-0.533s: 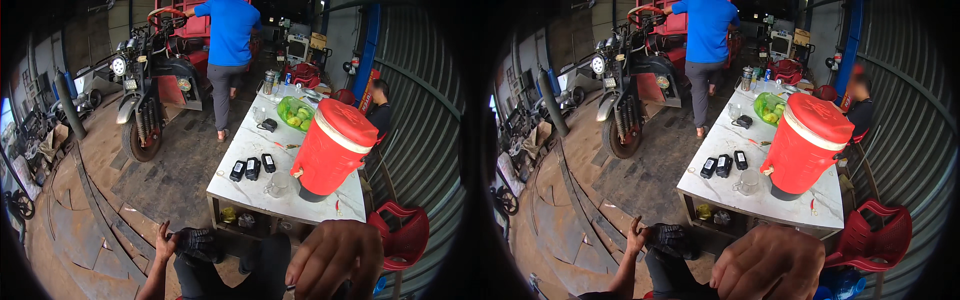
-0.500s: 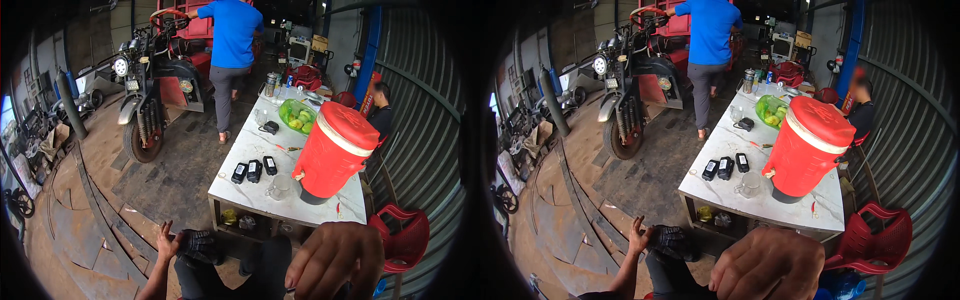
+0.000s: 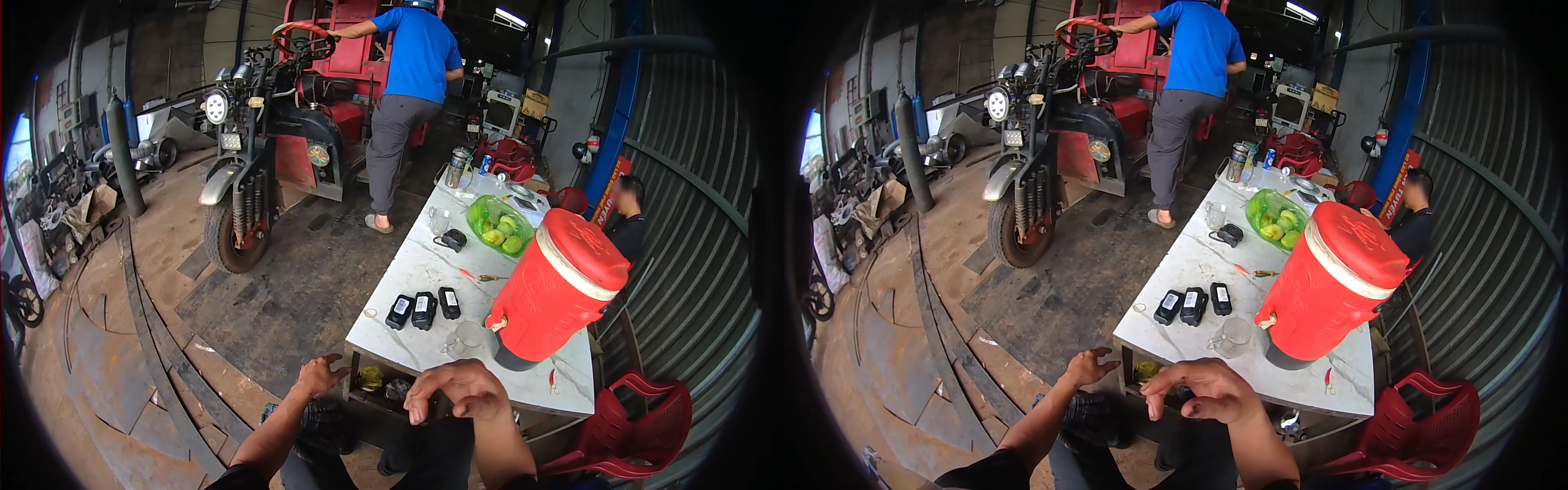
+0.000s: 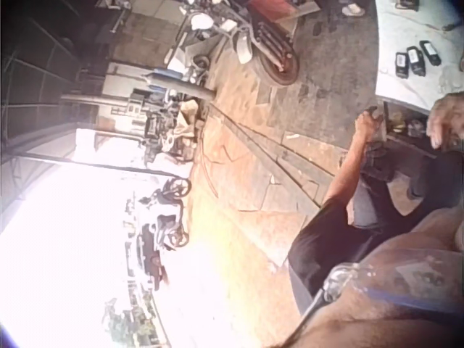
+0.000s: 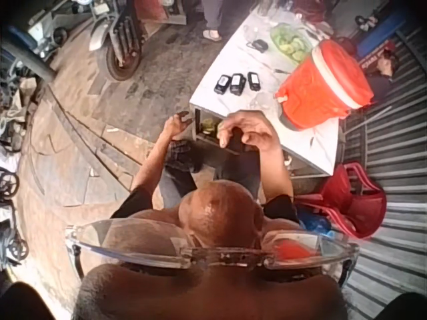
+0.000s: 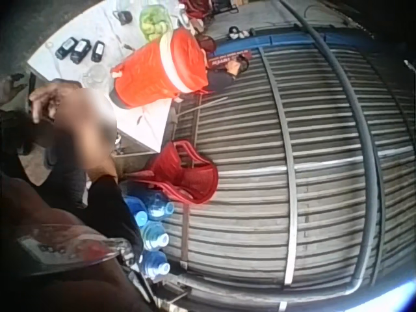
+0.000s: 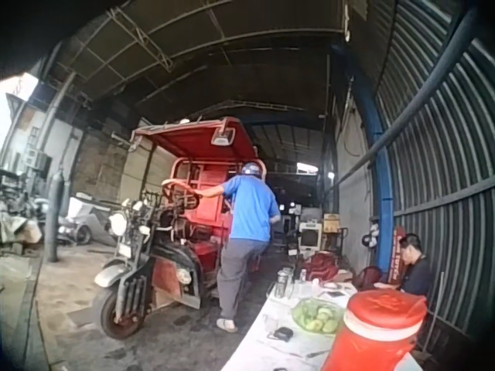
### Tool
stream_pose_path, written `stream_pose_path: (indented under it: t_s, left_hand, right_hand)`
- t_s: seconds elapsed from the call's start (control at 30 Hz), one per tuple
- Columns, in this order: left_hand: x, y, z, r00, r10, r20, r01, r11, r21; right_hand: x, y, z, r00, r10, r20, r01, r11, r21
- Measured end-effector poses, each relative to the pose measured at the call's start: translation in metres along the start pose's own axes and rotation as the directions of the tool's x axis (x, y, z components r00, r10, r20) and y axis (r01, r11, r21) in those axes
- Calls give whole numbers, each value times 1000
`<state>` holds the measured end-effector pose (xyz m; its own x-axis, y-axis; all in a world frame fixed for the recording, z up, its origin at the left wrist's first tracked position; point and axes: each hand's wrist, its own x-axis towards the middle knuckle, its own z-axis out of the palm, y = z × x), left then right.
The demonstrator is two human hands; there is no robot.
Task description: Cleaning and inspecting small electronic components or batteries on a workbench.
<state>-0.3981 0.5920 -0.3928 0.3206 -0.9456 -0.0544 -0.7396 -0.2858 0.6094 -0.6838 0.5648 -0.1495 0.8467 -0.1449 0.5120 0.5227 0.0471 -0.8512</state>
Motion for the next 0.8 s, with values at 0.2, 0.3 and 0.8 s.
stream_pose_path:
  t_s: [0.2,0.3,0.8]
  left_hand:
    - [31,0,40,992,-27,125,15,995,96]
    - [12,-23,89,987,12,160,-17,999,30]
    - [39,-53,135,809,90,581,-171,981,87]
  right_hand:
    - [-99,177,-53,712,635,-300,-695,698,-173]
    - [-170,250,-72,601,683,-415,-753,658,-7]
    - [-174,285,-64,435,756,-489,-850,524,52]
